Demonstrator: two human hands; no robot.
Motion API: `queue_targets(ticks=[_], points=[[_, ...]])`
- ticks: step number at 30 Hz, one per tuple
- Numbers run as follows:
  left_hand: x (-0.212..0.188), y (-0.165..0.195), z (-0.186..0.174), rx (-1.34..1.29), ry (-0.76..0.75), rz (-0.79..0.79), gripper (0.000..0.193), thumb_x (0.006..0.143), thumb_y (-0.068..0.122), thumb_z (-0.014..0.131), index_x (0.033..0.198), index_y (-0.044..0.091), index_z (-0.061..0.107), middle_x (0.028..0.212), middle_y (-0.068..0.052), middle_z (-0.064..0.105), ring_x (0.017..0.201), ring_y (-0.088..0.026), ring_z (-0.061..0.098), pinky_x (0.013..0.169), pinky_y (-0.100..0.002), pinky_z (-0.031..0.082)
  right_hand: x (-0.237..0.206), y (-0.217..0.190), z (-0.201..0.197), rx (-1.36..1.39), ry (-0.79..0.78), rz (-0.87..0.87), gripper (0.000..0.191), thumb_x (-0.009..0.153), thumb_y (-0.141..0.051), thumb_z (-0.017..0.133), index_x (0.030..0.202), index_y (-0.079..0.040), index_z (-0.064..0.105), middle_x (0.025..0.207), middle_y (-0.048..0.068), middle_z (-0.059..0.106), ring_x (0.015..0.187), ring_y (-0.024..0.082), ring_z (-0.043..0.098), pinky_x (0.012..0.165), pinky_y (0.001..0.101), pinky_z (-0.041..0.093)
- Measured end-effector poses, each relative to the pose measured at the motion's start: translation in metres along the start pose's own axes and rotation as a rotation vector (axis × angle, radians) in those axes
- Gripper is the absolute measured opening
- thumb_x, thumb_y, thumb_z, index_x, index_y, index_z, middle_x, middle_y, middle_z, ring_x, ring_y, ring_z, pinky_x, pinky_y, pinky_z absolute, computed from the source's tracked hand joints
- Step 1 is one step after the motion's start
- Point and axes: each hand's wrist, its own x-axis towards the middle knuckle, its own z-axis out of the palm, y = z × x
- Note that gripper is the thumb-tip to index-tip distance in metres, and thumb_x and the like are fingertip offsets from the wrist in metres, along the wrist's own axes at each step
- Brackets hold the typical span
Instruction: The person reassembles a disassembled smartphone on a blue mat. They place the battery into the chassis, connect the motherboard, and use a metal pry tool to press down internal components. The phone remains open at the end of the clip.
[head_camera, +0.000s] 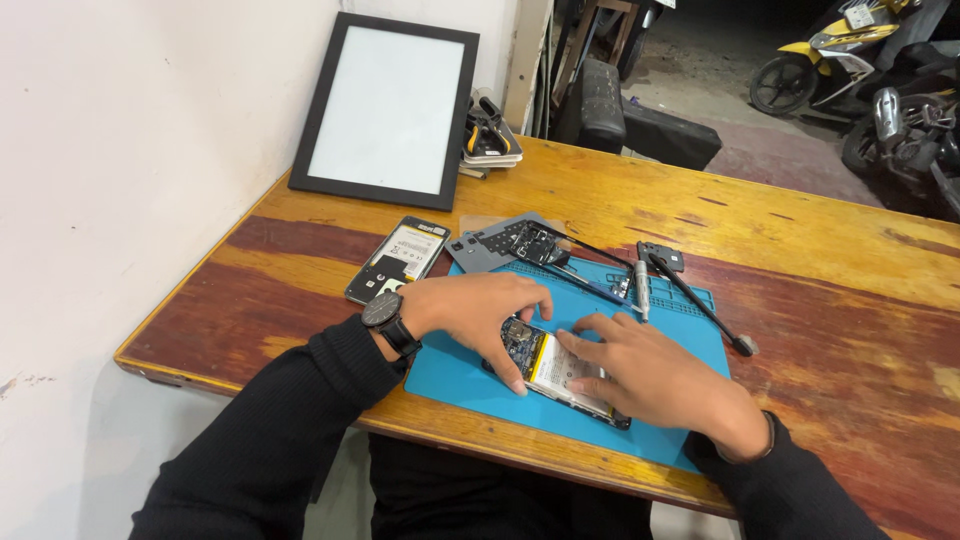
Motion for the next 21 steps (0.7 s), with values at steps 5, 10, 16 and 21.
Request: queue_targets(ticks=[5,10,16,21], points=[[-0.002,0.001,0.0,-0.004,0.022,0.049,0.091,0.053,0.06,0.09,0.122,0.009,0.062,0.1,-0.007,0.06,0.102,-0.025,0.061,0.081,-0.037,0.052,0.002,0.0,-0.002,0.014,-0.061,0.013,0.065,0.086,-0.029,0.07,0.147,-0.015,0.055,0.117,0.006,0.058,0.11,0.024,0.055,0.093,0.0387,0.045],[-0.003,0.001,-0.001,0.054,0.027,0.08,0.082,0.056,0.061,0.09,0.115,0.009,0.067,0.101,-0.008,0.062,0.103,-0.026,0.061,0.082,-0.038,0.051,0.002,-0.004,-0.009,0.095,-0.044,-0.035,0.068,0.084,-0.036,0.077,0.143,-0.009,0.056,0.119,0.007,0.059,0.108,0.024,0.057,0.09,0.038,0.049],[-0.003,0.001,0.0,0.035,0.033,0.106,0.077,0.058,0.061,0.09,0.109,0.008,0.068,0.105,-0.01,0.065,0.104,-0.026,0.063,0.082,-0.038,0.053,0.005,-0.003,-0.009,0.235,-0.02,-0.089,0.071,0.078,-0.046,0.078,0.136,-0.007,0.062,0.118,0.006,0.058,0.11,0.021,0.059,0.089,0.036,0.052],[-0.005,0.005,-0.001,0.113,0.045,0.1,0.074,0.06,0.06,0.09,0.109,0.01,0.067,0.102,-0.008,0.065,0.103,-0.026,0.062,0.08,-0.04,0.051,0.0,-0.001,0.002,0.093,0.005,-0.15,0.06,0.085,-0.04,0.075,0.133,-0.005,0.066,0.112,0.009,0.054,0.108,0.027,0.051,0.091,0.0404,0.045]])
